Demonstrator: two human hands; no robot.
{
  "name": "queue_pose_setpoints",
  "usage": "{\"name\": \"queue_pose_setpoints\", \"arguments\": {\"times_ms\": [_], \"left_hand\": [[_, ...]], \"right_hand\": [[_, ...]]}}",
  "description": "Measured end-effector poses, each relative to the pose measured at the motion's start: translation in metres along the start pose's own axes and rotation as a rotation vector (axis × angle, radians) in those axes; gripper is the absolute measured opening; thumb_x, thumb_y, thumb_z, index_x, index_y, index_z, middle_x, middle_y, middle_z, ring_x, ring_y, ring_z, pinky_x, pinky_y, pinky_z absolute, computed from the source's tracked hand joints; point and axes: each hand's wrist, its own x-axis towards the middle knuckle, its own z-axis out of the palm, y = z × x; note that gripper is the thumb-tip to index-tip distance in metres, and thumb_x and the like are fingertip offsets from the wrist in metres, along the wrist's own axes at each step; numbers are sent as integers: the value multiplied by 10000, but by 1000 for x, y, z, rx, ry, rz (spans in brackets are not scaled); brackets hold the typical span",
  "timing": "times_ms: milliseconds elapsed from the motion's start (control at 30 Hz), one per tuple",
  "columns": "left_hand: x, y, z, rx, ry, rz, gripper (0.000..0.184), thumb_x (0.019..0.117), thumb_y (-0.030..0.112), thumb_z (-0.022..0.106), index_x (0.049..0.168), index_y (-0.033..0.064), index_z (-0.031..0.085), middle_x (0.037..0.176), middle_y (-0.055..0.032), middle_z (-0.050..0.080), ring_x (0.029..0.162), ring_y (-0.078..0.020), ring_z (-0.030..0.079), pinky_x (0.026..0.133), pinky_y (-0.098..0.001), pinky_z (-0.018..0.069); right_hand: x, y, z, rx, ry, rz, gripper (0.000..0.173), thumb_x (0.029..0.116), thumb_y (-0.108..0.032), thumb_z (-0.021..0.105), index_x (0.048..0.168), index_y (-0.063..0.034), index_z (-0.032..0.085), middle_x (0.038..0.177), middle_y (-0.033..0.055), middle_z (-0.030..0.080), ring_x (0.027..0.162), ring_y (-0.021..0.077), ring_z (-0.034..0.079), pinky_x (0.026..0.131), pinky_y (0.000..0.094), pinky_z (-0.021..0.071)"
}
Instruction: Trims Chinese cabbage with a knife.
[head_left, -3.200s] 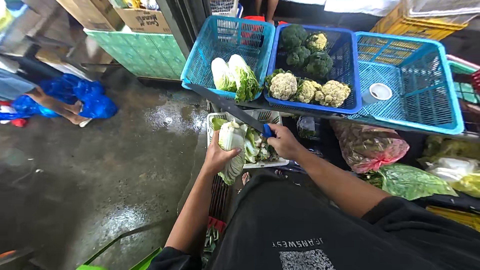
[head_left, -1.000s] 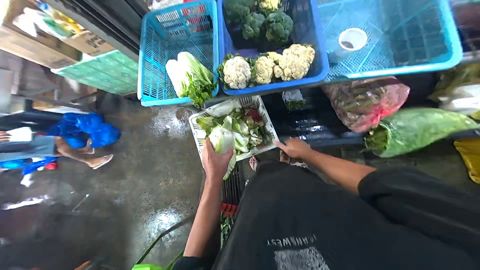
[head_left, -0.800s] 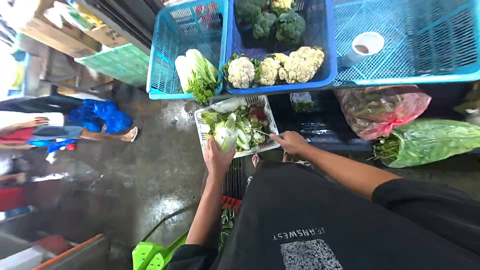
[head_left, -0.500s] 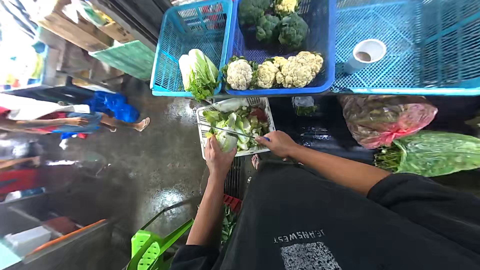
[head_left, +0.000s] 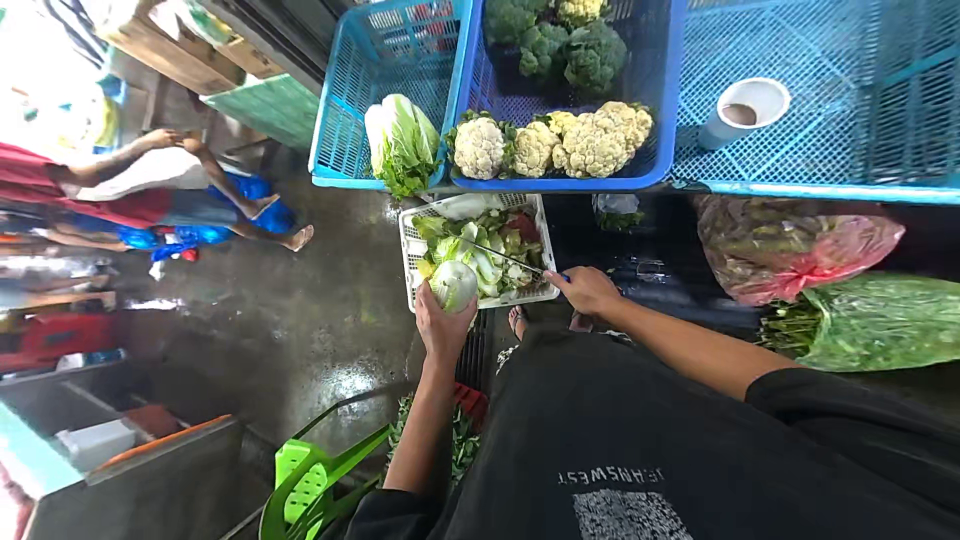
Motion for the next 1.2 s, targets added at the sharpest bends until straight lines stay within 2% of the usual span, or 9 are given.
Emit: {"name": "queue_pose_setpoints", "arguments": {"times_ms": [200, 433, 633, 733, 800, 867, 1000, 1133, 1200], "left_hand": [[6, -8, -6, -240, 179, 256, 995, 612, 372, 973, 1346, -91, 487, 1298, -263, 618, 1242, -321, 611, 1073, -451, 516], [48, -13, -31, -324, 189, 258, 989, 610, 383, 964, 1323, -127, 507, 1315, -285, 592, 1255, -309, 594, 1071, -409, 516], [159, -4, -117, -338, -70, 0, 978, 691, 341, 929, 1458, -17, 440, 1290, -188, 637, 1153, -223, 656, 995, -426, 564], [235, -10, -135, -665, -218, -248, 768, 864, 283, 799, 1493, 81, 407, 1204, -142, 676, 1023, -223, 704, 864, -441, 616], [291, -20, -129, -837, -361, -381, 599, 984, 443, 649, 1465, 124, 485, 1171, -132, 704, 1006, -249, 710, 847, -482, 610], [345, -32, -110, -884, -485, -437, 595, 979, 583, 575, 1364, 129, 588, 1137, -109, 718, 1001, -239, 708, 854, -489, 600], [417, -58, -40, -655, -623, -359, 751, 842, 677, 697, 1372, 154, 602, 1207, -118, 704, 1071, -281, 692, 888, -545, 582], [413, -32, -10, -417, -453, -176, 967, 896, 463, 765, 1584, 35, 237, 1444, -238, 529, 1269, -318, 590, 1029, -517, 524], [406, -30, -6, -446, -400, -166, 966, 907, 421, 765, 1589, 22, 210, 1483, -237, 492, 1308, -301, 565, 1062, -480, 509]], "right_hand": [[13, 16, 5, -23, -29, 106, 979, 924, -862, 215, 1078, -43, 728, 1102, 237, 705, 1130, 419, 654, 946, 653, 488], [13, 48, 16, -23, 13, 308, 1077, 848, -936, 247, 1146, -21, 729, 1201, 276, 688, 1209, 462, 621, 1002, 692, 462], [-2, 54, 12, 16, 106, 475, 1024, 874, -909, 273, 1146, -37, 736, 1207, 256, 692, 1211, 434, 629, 1006, 672, 473], [-7, 54, 20, 57, 158, 543, 1026, 866, -914, 286, 1121, -29, 738, 1184, 259, 696, 1192, 443, 636, 990, 676, 481], [-11, 54, 28, 78, 153, 574, 1034, 870, -910, 294, 1132, -7, 725, 1197, 273, 686, 1204, 448, 628, 996, 676, 477], [-16, 48, 39, 89, 161, 584, 1026, 874, -905, 300, 1120, -6, 727, 1187, 274, 690, 1194, 446, 635, 992, 673, 479], [-48, 24, 50, 200, 200, 646, 982, 875, -892, 355, 1116, -13, 721, 1165, 269, 690, 1166, 456, 638, 974, 694, 479], [-84, 45, 83, 346, 231, 809, 998, 876, -901, 317, 1057, -7, 722, 1135, 258, 693, 1139, 433, 651, 938, 677, 494], [-106, 60, 107, 459, 261, 912, 1013, 869, -903, 343, 1080, 13, 720, 1168, 277, 684, 1160, 445, 642, 960, 685, 482]]}}
